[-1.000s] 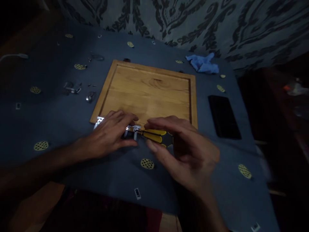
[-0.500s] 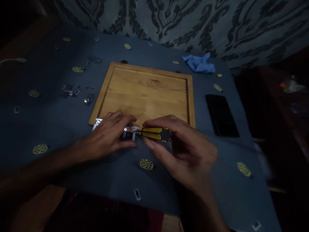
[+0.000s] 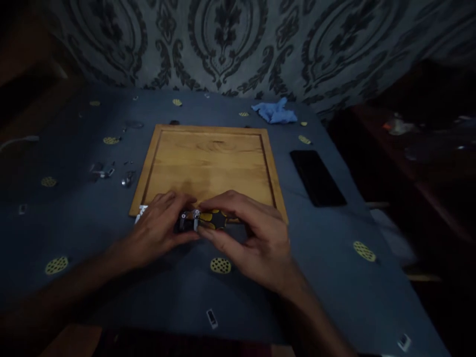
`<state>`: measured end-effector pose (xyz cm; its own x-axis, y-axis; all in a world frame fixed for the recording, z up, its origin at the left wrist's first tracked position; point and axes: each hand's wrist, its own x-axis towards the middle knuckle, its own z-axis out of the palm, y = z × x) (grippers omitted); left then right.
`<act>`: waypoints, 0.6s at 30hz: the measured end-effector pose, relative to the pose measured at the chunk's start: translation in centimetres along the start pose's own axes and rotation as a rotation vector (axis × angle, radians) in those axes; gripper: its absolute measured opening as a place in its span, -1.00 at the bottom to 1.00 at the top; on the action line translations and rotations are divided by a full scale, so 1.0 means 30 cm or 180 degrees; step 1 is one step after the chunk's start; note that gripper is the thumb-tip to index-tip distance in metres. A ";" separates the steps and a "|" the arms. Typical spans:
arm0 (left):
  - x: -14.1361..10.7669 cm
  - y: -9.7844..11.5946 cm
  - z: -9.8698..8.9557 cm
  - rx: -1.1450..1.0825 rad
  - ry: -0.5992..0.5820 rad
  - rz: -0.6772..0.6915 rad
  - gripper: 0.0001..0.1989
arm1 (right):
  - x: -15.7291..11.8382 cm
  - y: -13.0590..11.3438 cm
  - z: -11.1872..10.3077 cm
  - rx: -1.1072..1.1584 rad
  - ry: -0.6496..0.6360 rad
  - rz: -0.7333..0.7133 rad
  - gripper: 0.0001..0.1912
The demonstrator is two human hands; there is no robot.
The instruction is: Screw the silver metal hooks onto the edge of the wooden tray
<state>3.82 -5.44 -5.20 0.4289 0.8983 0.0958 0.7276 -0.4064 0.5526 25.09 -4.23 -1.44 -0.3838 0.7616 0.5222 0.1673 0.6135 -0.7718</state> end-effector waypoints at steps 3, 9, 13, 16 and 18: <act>0.001 0.002 0.006 0.0011 -0.0069 -0.0111 -0.52 | 0.006 0.006 -0.005 0.0028 -0.0082 -0.0118 -0.57; 0.001 0.010 0.013 -0.0080 -0.0057 -0.0222 -0.56 | 0.010 0.014 0.002 0.0158 -0.0002 -0.0174 -0.75; -0.011 -0.010 0.035 -0.0119 0.0078 -0.0144 -0.53 | 0.003 0.013 0.005 0.0237 -0.0027 -0.0165 -0.79; -0.018 -0.033 0.058 -0.0016 0.0232 -0.0005 -0.49 | 0.002 0.008 0.002 0.0269 -0.0090 -0.0066 -0.72; -0.017 -0.040 0.064 0.0067 0.0279 0.0059 -0.50 | 0.003 0.007 -0.001 0.0267 -0.0122 -0.0104 -0.66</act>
<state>3.76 -5.74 -7.49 0.3946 0.9014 0.1784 0.7315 -0.4256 0.5327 25.10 -4.03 -1.54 -0.4225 0.7320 0.5345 0.0782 0.6170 -0.7831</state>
